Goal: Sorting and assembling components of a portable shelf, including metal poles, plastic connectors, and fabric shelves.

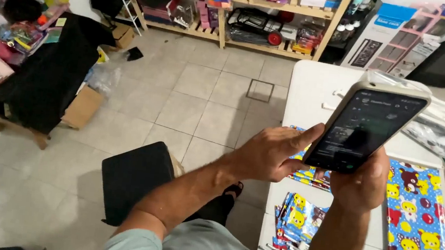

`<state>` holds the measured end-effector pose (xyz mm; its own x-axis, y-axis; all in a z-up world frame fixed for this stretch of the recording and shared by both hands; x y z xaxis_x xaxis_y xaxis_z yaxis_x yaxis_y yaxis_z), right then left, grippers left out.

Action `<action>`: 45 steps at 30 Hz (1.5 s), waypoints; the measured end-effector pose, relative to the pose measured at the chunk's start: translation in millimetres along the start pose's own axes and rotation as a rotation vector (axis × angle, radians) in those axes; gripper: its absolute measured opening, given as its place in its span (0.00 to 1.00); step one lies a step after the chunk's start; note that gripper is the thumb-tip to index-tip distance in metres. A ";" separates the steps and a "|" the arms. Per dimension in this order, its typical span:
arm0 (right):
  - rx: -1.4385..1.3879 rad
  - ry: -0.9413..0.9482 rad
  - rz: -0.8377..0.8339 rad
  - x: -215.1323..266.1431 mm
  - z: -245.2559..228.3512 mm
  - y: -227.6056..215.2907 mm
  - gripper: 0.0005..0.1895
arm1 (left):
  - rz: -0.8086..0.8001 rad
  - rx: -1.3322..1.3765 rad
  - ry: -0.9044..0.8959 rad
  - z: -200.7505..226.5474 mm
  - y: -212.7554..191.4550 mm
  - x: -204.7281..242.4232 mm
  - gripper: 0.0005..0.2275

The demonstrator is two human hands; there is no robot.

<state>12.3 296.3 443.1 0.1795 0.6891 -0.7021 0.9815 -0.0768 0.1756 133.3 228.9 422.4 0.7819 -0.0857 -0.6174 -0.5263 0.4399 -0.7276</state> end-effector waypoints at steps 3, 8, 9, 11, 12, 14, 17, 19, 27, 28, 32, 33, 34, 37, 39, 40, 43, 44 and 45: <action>-0.007 -0.038 -0.073 1.4 -9.0 16.7 0.31 | 0.022 0.025 0.005 9.6 0.3 2.5 0.41; -0.073 -0.144 -0.027 14.7 -25.1 20.3 0.29 | 0.109 0.191 0.050 18.9 2.8 14.5 0.35; -0.068 -0.144 -0.026 16.8 -28.1 22.4 0.29 | 0.110 0.194 0.054 22.7 3.0 15.5 0.35; -0.080 -0.148 -0.051 18.1 -32.1 29.8 0.29 | 0.113 0.217 0.052 27.2 1.3 18.0 0.37; -0.079 -0.148 -0.054 19.7 -34.2 31.1 0.29 | 0.115 0.215 0.053 29.5 0.9 19.4 0.37; -0.071 -0.146 -0.066 21.2 -37.3 34.5 0.29 | 0.115 0.206 0.052 32.9 -0.5 21.6 0.37; -0.062 -0.141 -0.077 24.5 -39.9 36.8 0.30 | 0.112 0.199 0.074 41.6 -8.3 20.3 0.37; -0.042 -0.143 -0.082 23.3 -42.6 40.2 0.30 | 0.114 0.192 0.080 47.9 -14.1 19.3 0.36; 0.003 -0.164 -0.102 25.0 -47.1 49.8 0.34 | 0.128 0.190 0.087 51.1 -20.5 20.2 0.35; 0.015 -0.159 -0.104 26.2 -48.1 50.6 0.34 | 0.133 0.176 0.084 52.3 -20.8 20.6 0.35; 0.062 -0.143 -0.115 27.9 -49.5 52.3 0.35 | 0.120 0.183 0.065 46.0 -14.3 23.0 0.36; 0.062 -0.143 -0.116 30.3 -48.2 49.7 0.35 | 0.120 0.182 0.065 48.7 -17.1 21.8 0.36; 0.074 -0.139 -0.111 33.4 -47.0 46.4 0.35 | 0.119 0.183 0.069 52.1 -19.1 20.5 0.35; 0.075 -0.147 -0.098 32.5 -51.7 48.5 0.34 | 0.114 0.185 0.072 53.3 -16.9 19.9 0.35; 0.062 -0.156 -0.091 33.2 -53.9 51.6 0.33 | 0.110 0.188 0.068 52.4 -14.0 21.6 0.35; 0.055 -0.156 -0.067 35.0 -53.0 49.5 0.34 | 0.107 0.187 0.067 51.9 -13.4 21.6 0.35; -0.005 -0.164 -0.039 34.9 -54.8 48.0 0.30 | 0.102 0.173 0.065 54.0 -13.7 20.9 0.35; -0.060 -0.168 -0.037 33.5 -55.3 48.3 0.27 | 0.102 0.158 0.060 55.2 -14.5 21.0 0.36; -0.060 -0.170 -0.039 33.7 -56.6 48.5 0.27 | 0.103 0.156 0.062 55.0 -14.6 20.7 0.36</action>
<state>62.1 356.6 467.0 0.1551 0.5582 -0.8151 0.9830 -0.0054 0.1833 175.6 269.9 436.7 0.7021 -0.0855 -0.7069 -0.5409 0.5816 -0.6076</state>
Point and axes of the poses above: each hand's wrist, its own x-axis away from the middle knuckle, its own y-axis out of the palm, z = x × y, the point moved 10 cm from there along -x, towards the middle knuckle, and after that the axes turned 13 degrees about -z, right-handed, at the moved point
